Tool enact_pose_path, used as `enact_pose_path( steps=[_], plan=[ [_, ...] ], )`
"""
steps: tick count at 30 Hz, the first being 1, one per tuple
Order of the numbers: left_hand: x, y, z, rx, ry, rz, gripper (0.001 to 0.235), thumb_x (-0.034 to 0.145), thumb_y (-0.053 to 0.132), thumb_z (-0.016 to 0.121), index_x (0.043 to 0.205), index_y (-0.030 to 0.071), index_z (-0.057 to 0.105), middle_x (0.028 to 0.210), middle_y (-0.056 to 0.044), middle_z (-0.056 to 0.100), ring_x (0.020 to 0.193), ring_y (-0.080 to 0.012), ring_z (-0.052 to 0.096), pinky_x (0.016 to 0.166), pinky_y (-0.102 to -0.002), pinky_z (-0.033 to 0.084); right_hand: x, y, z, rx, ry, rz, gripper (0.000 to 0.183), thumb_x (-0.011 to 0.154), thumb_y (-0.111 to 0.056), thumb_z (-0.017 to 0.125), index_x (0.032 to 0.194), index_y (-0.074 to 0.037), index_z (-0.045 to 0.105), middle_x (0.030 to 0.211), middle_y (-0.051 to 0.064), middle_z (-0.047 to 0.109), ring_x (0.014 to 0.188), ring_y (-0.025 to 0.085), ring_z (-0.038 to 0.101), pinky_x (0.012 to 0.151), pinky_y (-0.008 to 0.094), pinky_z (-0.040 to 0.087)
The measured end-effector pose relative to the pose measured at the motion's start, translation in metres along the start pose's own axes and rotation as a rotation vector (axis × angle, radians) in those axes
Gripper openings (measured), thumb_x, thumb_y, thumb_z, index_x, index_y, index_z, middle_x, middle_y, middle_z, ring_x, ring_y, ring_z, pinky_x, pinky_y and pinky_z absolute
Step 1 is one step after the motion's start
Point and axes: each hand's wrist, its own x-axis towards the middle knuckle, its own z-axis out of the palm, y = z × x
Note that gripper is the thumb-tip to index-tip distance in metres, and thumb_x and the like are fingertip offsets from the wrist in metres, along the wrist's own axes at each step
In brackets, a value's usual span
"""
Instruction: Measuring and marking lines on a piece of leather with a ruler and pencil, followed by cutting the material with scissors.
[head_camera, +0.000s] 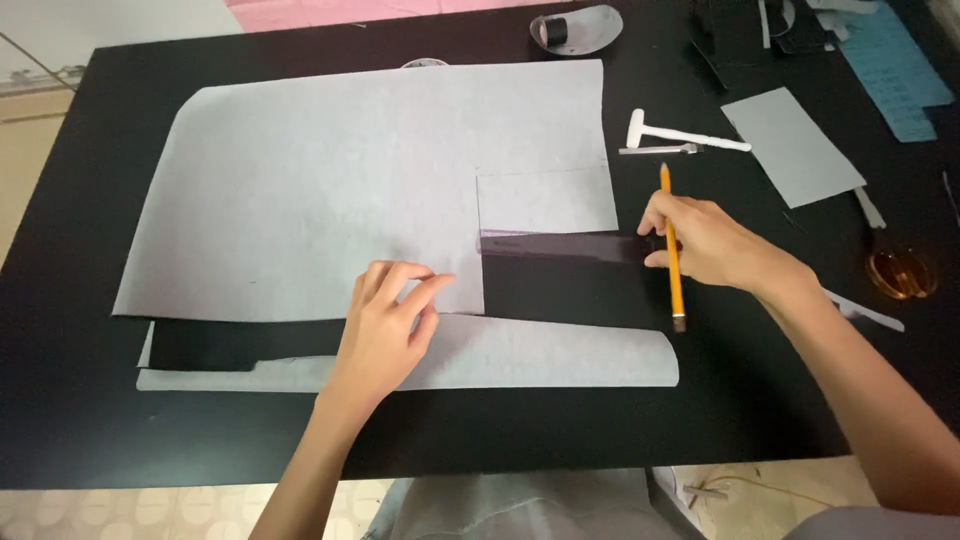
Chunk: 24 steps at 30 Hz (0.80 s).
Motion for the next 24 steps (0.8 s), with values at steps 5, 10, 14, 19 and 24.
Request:
enact_pose_path(
  steps=[5,10,14,19,24],
  plan=[
    [0.000,0.000,0.000,0.033,-0.004,0.026,0.039,0.088,-0.003,0.059,0.116,0.020,0.073,0.103,0.003,0.052,0.108,-0.0206,0.053,0.097,-0.046,0.049,0.004,0.004,0.000,-0.049,-0.020,-0.043,0.039,0.079,-0.005,0.084,0.097,-0.011,0.051,0.093,0.014,0.070,0.089,0.032,0.074,0.073,0.041,0.062],
    [0.000,0.004,-0.007,0.042,0.005,0.025,0.038,0.089,-0.003,0.058,0.116,0.020,0.073,0.103,0.003,0.052,0.108,-0.0206,0.052,0.099,-0.046,0.048,0.015,0.016,0.005,0.003,-0.019,-0.104,0.041,0.075,-0.004,0.086,0.094,-0.010,0.051,0.090,0.014,0.071,0.084,0.032,0.074,0.068,0.040,0.062],
    [-0.004,-0.002,-0.005,0.041,-0.019,0.013,0.038,0.089,-0.001,0.060,0.117,0.021,0.073,0.103,0.003,0.052,0.109,-0.0201,0.051,0.101,-0.046,0.046,0.015,0.028,0.005,0.217,0.085,-0.217,0.040,0.076,0.000,0.083,0.093,-0.010,0.048,0.087,0.014,0.070,0.080,0.032,0.074,0.068,0.043,0.060],
    [-0.001,0.001,-0.018,0.135,0.076,0.148,0.038,0.085,-0.005,0.063,0.117,0.015,0.069,0.110,0.000,0.057,0.099,-0.0252,0.053,0.093,-0.045,0.048,-0.015,0.064,-0.048,1.145,0.187,-0.088,0.032,0.112,-0.031,0.044,0.100,-0.006,0.059,0.108,0.020,0.069,0.092,0.027,0.069,0.094,0.042,0.057],
    [-0.014,-0.013,-0.027,0.129,-0.282,0.082,0.060,0.078,-0.003,0.058,0.133,0.020,0.063,0.142,0.000,0.051,0.139,-0.0317,0.043,0.114,-0.062,0.033,-0.018,0.324,-0.046,0.284,0.730,-0.167,0.030,0.122,0.017,0.050,0.145,0.002,0.038,0.141,0.032,0.057,0.121,0.042,0.059,0.098,0.050,0.050]
  ],
)
